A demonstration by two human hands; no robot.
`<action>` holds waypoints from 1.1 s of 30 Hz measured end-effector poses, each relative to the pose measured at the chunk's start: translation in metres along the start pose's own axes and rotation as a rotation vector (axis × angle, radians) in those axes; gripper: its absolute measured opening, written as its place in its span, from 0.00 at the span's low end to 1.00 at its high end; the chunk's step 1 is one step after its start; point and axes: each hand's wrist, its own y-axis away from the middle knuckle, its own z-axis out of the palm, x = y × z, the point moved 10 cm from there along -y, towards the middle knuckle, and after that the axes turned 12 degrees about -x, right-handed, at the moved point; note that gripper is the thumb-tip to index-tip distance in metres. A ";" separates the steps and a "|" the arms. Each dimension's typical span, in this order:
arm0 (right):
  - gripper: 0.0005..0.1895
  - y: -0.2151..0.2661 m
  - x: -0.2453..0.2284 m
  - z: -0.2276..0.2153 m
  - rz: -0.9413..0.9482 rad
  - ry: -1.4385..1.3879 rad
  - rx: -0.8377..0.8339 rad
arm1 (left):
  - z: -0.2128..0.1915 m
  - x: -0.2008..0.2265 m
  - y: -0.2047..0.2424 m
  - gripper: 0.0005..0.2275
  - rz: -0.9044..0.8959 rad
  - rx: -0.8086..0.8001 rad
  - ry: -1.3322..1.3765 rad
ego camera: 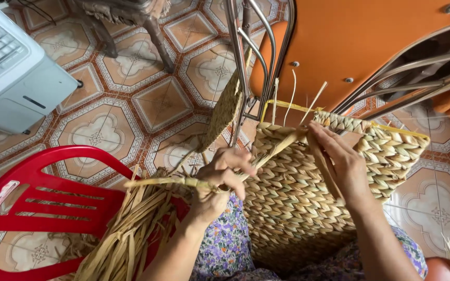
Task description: The camera wearer is weaving a bag from natural fibers, attaching handles and trimming excess material.
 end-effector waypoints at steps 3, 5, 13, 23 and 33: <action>0.15 -0.023 0.008 0.003 -0.023 0.013 -0.056 | -0.005 -0.037 0.020 0.14 -0.010 -0.166 0.360; 0.12 -0.038 0.015 0.010 0.035 -0.013 -0.065 | -0.001 -0.058 0.000 0.09 -0.221 -0.209 0.449; 0.02 -0.044 0.047 0.027 0.234 -0.144 0.001 | 0.034 -0.157 -0.072 0.11 -0.610 -0.253 -0.207; 0.06 -0.038 0.080 0.044 0.313 -0.701 -0.036 | 0.044 -0.127 -0.080 0.05 -0.199 -0.213 -0.373; 0.04 -0.040 0.064 0.039 0.358 -0.457 0.036 | 0.039 -0.149 -0.080 0.07 -0.457 -0.154 -0.428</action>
